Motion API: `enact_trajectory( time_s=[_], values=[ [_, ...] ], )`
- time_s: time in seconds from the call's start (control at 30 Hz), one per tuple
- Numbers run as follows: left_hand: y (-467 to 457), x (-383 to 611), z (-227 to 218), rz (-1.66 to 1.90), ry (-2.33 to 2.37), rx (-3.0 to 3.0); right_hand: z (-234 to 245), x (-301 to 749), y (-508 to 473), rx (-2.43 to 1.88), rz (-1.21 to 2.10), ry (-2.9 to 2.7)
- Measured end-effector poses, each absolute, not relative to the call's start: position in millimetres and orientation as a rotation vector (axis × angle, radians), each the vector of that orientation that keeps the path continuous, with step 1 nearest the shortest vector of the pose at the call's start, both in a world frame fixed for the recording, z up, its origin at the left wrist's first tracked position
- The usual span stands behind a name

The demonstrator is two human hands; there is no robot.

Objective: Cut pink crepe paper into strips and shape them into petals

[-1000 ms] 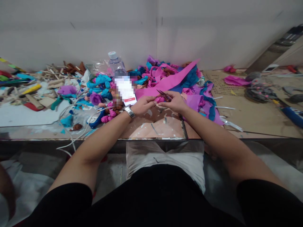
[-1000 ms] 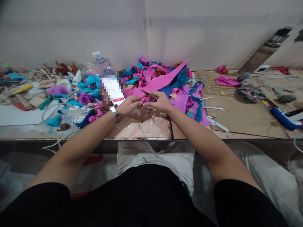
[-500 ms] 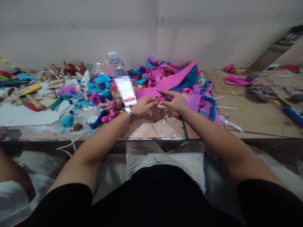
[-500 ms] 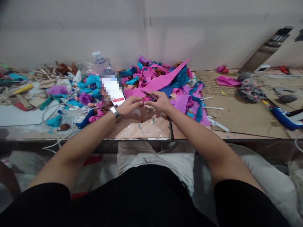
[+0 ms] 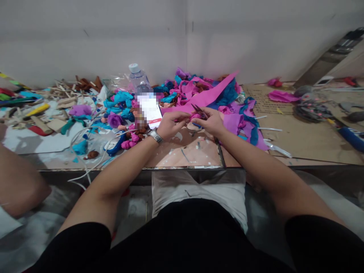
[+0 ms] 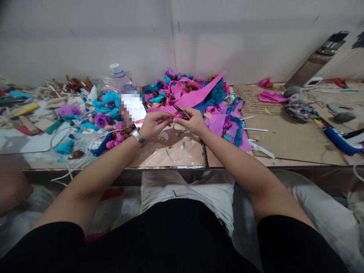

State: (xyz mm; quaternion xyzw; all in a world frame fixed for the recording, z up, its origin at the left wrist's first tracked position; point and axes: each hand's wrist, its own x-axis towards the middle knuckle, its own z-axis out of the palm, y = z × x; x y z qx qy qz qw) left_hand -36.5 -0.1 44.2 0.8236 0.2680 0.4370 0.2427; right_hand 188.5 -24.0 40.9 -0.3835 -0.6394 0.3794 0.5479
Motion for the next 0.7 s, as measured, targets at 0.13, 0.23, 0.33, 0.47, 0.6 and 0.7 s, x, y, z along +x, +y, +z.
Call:
enact_trajectory(
  time_s=[0.13,0.23,0.33,0.47,0.6,0.7],
  values=[
    [2,-36,40,1.173,0.729,2.087,43,188,-28,-0.898,0.948,-1.524],
    [4,-36,39,1.171,0.711,2.097,44,188,-28,-0.916,0.947,-1.516],
    [4,-36,41,1.228,0.716,2.227,45,186,-27,-0.919,0.954,-1.499],
    [3,-35,47,1.359,0.654,2.432,44,181,-27,-0.911,0.987,-1.432],
    [-1,-34,50,1.413,0.613,2.502,41,178,-27,-0.930,1.026,-1.383],
    [-2,-34,50,1.432,0.584,2.534,40,178,-27,-0.923,1.035,-1.378]
  ],
)
